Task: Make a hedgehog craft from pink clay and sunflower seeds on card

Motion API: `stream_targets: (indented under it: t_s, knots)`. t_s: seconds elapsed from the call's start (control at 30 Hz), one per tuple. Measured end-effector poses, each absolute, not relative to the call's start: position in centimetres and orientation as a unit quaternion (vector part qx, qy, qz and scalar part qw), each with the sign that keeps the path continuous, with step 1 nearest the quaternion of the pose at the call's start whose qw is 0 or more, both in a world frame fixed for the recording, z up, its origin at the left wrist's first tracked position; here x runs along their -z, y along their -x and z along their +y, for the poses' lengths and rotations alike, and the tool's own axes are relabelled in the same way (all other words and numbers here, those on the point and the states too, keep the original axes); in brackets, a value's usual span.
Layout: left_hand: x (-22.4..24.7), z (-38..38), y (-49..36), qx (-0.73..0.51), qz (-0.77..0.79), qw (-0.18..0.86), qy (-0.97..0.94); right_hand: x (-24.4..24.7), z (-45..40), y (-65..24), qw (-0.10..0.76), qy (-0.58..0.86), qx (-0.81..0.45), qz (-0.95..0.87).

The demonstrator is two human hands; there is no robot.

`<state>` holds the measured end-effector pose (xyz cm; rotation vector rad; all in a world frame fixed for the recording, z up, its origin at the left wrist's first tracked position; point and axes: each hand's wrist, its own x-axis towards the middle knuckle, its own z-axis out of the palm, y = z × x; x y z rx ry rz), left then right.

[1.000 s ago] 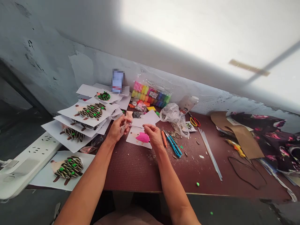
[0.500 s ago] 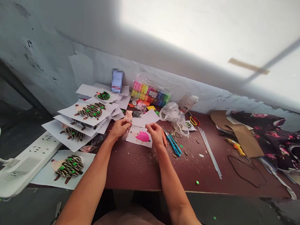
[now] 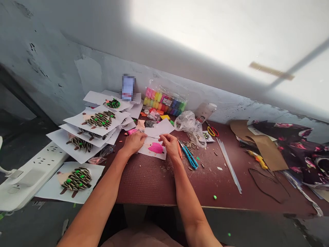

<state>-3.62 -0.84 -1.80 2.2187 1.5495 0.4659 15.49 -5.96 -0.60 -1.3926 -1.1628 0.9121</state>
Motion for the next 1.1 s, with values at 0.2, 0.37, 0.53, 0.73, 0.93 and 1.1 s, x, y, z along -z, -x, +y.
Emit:
stream_targets:
  t_s: [0.2,0.37,0.53,0.73,0.93,1.1]
  knots:
    - [1.0,-0.5,2.9,-0.12,0.571,0.153,-0.797,1.1,-5.6,-16.0,0.509,0.6,-0.372,-0.492]
    - [1.1,0.1,2.9,-0.145,0.577,0.157,-0.788,0.8,-5.8,-16.0,0.528,0.587,-0.373,-0.487]
    - [1.9,0.3,3.0,-0.188,0.582,0.16,-0.775,0.3,-6.9,-16.1,0.531,0.589,-0.339,-0.507]
    - [2.1,0.3,2.9,-0.199,0.593,0.162,-0.763,0.8,-8.8,-16.0,0.492,0.62,-0.327,-0.516]
    - [1.4,0.0,2.8,-0.17,0.608,0.153,-0.761,1.6,-10.2,-15.2,0.45,0.647,-0.244,-0.565]
    - [1.1,-0.3,2.9,-0.154,0.617,0.145,-0.758,2.0,-10.8,-14.5,0.403,0.643,-0.137,-0.636]
